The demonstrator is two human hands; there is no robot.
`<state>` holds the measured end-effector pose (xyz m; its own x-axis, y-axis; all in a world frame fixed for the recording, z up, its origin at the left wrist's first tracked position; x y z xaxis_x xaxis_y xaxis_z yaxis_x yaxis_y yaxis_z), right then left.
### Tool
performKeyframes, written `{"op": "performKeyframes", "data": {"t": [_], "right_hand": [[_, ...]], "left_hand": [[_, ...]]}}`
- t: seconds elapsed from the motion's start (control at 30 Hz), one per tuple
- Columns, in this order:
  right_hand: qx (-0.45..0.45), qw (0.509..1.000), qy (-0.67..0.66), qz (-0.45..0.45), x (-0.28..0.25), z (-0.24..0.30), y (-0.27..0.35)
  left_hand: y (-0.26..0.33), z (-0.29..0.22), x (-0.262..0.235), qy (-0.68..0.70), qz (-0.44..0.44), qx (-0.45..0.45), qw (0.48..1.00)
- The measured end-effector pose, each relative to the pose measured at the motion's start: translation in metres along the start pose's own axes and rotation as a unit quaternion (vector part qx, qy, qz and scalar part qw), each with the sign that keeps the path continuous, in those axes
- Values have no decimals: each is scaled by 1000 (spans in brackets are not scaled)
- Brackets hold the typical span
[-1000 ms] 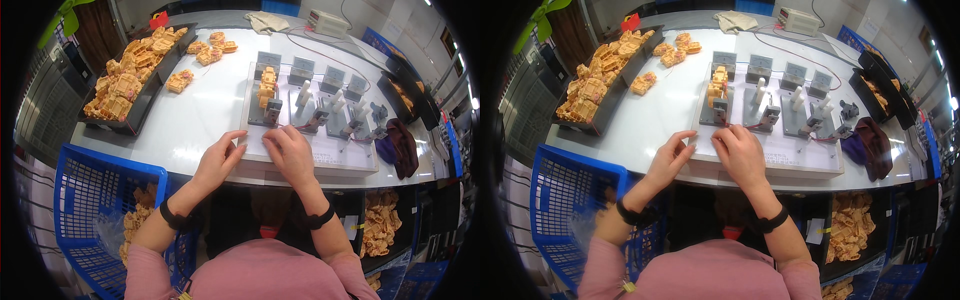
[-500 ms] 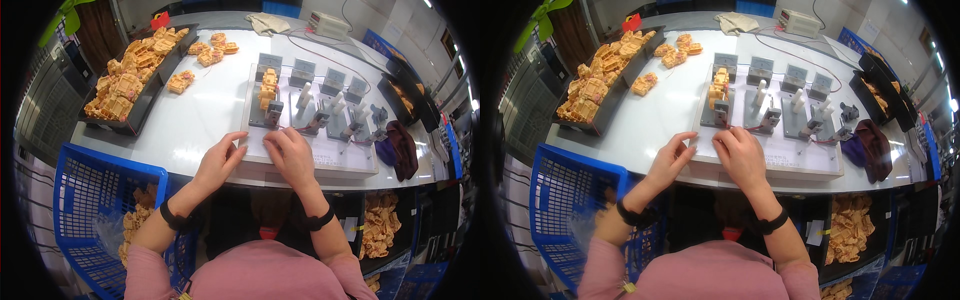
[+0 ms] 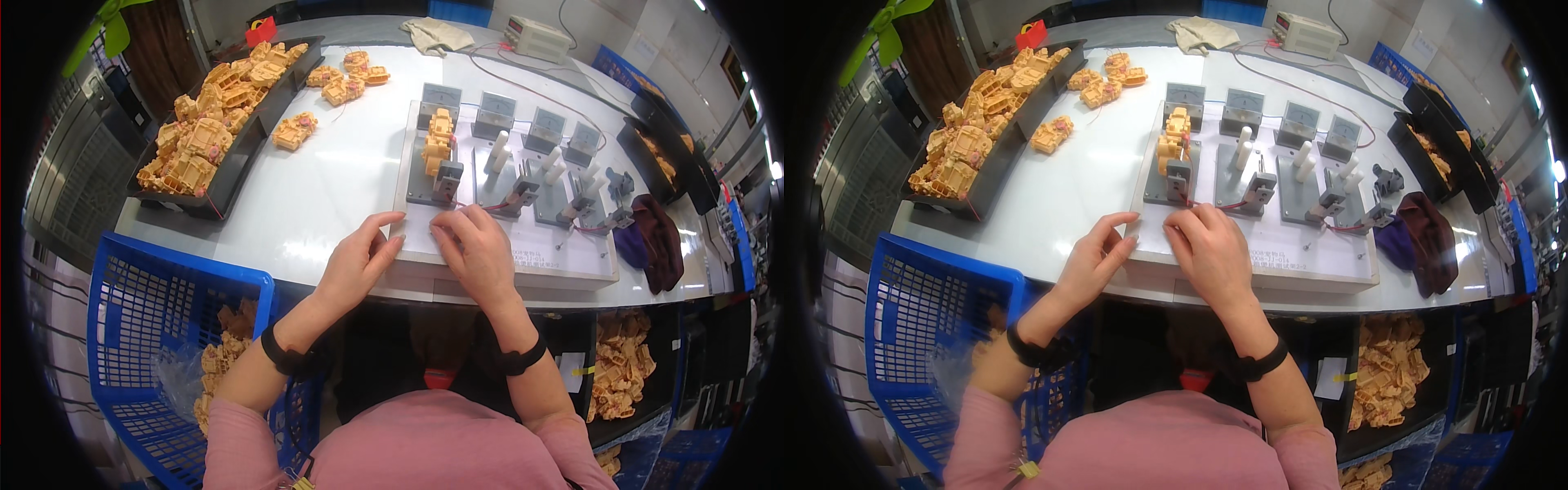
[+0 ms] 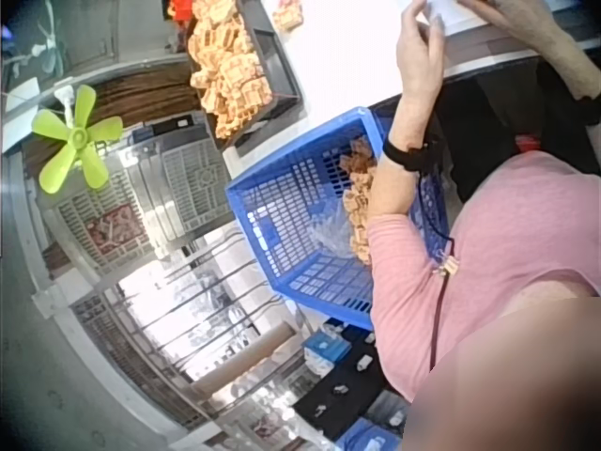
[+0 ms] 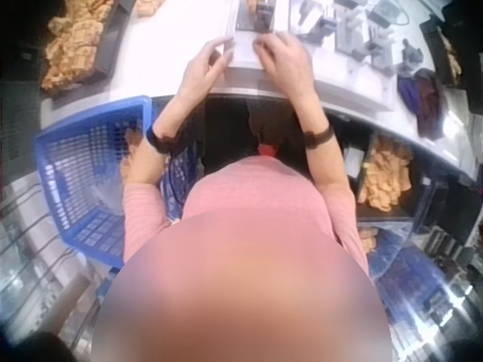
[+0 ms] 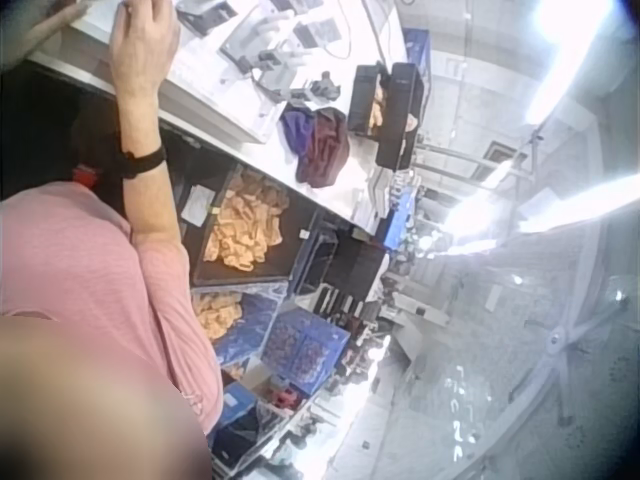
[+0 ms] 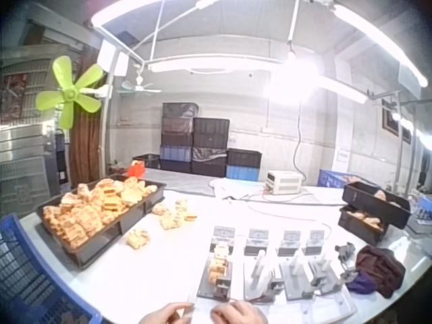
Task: The recorder picks up yellow plastic components from a blue crate and fits them into a white testing fixture on a workbench.
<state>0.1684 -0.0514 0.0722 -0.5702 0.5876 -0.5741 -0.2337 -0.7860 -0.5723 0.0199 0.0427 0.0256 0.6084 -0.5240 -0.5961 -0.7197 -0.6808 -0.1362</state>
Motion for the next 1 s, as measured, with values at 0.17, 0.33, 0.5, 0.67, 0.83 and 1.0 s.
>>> {"op": "performKeyframes", "data": {"t": [0.17,0.33,0.5,0.67,0.83,1.0], "right_hand": [[2,1000,-1,-1,0,-1,0],[7,1000,2,-2,1,-2,1],[0,1000,-5,-3,0,-1,0],[3,1000,-6,1,0,0,0],[-6,1000,0,-7,-2,1,0],[-13,1000,-12,-2,-2,0,0]], "left_hand": [[0,0,0,4,-1,1,1000],[0,0,0,4,1,-3,1000],[0,0,0,-1,1,-4,1000],[0,0,-1,1,-3,-6,1000],[0,1,1,2,-6,-5,1000],[0,-2,-1,5,-37,24,999]]}}
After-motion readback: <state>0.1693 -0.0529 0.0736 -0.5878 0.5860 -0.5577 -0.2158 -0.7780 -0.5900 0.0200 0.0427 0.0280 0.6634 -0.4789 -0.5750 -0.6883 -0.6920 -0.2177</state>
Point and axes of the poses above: each hand's wrist, its own y-axis away from the middle knuckle, its own x-axis out of the palm, z = x × y, the point moved 8 cm from there along -y, towards the middle knuckle, and after that the axes turned 10 degrees about -y, right-handed, at the moved point
